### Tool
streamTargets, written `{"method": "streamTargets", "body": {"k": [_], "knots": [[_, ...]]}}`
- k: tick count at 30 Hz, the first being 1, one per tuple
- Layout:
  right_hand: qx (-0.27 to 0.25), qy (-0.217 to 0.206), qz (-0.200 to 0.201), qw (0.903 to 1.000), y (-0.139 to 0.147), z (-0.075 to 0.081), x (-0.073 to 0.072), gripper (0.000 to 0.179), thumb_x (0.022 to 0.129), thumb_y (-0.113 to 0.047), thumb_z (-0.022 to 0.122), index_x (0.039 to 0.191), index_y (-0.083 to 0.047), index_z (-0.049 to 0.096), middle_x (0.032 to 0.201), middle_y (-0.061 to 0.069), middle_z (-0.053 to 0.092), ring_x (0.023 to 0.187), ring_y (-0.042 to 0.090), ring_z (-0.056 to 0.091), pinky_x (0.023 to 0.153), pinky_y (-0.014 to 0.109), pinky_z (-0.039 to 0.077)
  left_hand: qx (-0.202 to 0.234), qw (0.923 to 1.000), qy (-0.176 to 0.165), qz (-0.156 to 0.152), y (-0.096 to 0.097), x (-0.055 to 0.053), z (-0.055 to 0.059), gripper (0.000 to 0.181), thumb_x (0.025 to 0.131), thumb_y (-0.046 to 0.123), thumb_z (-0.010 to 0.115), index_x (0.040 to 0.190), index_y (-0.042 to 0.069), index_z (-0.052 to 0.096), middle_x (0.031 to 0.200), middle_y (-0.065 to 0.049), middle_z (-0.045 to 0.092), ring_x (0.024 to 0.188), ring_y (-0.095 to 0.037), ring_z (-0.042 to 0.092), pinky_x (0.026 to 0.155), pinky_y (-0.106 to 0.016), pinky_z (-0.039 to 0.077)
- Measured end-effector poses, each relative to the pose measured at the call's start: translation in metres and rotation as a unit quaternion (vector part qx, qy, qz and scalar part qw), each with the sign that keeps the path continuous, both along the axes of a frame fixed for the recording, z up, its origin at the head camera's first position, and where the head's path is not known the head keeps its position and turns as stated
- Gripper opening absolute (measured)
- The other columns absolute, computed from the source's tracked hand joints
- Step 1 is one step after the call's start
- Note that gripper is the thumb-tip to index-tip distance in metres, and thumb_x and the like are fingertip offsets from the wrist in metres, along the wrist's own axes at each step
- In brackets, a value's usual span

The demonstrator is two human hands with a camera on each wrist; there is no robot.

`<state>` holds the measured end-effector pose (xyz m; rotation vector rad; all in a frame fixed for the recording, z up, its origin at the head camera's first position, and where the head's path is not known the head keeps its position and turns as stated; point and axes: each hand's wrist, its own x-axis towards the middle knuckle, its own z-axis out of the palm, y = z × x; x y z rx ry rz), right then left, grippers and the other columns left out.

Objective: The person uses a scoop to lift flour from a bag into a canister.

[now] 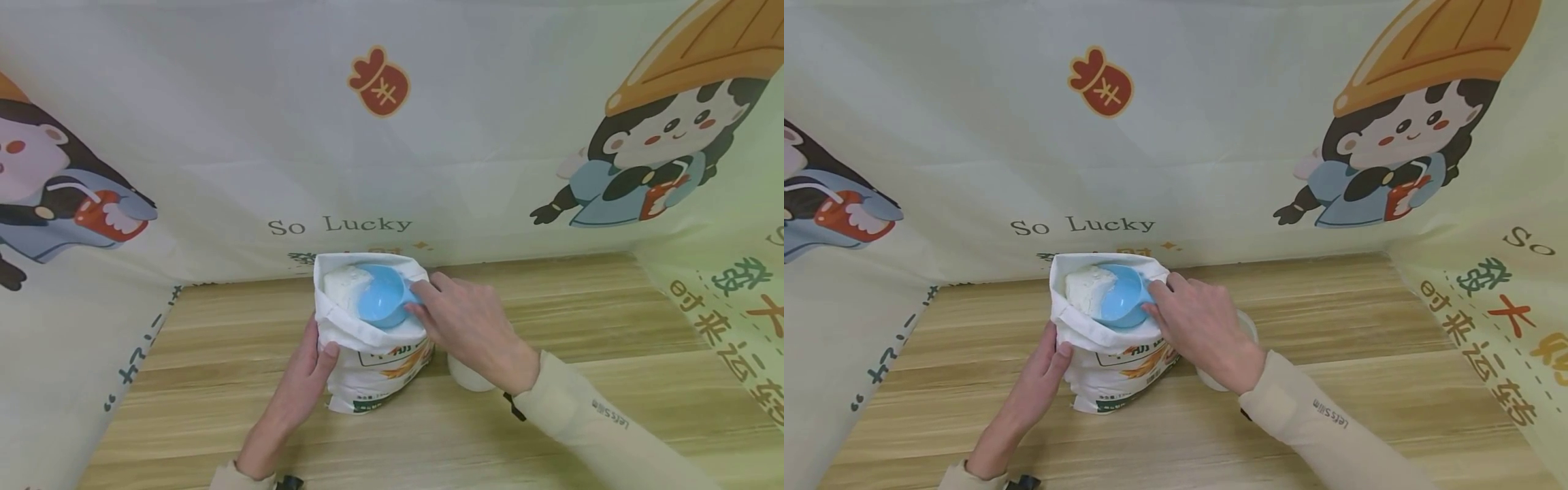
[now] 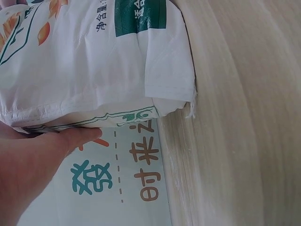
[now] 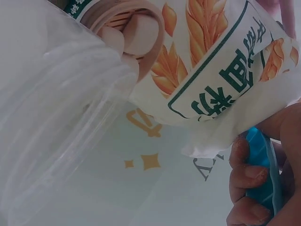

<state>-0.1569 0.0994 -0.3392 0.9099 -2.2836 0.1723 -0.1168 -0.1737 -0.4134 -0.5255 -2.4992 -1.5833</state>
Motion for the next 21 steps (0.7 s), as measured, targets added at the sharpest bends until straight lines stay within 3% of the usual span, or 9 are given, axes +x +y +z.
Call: {"method": "streamTargets", "body": {"k": [10, 21], "knots": [[-0.017, -0.006, -0.002, 0.9998, 0.0020, -0.0040, 0.0014, 0.025, 0.099, -0.033, 0.073, 0.108, -0.010, 0.070, 0.080, 0.001, 0.058, 0.054, 0.013, 0.047, 0.039, 0.026, 0.030, -0.004, 1.0000, -0.007, 0.001, 0.0007, -0.0004, -0.0009, 0.064, 0.114, 0.031, 0.039, 0.167, 0.015, 0.007, 0.168, -0.018, 0.026, 0.151, -0.037, 0.028, 0.118, -0.060, 0.027], [-0.047, -0.058, 0.004, 0.9972, 0.0047, -0.0029, 0.0002, 0.025, 0.097, -0.031, 0.074, 0.109, -0.010, 0.069, 0.081, 0.001, 0.062, 0.057, 0.012, 0.050, 0.040, 0.025, 0.032, -0.006, 1.0000, 0.001, 0.000, 0.0000, 0.0010, -0.0005, 0.064, 0.114, 0.032, 0.038, 0.167, 0.014, 0.008, 0.166, -0.020, 0.028, 0.150, -0.038, 0.029, 0.118, -0.059, 0.026]]}}
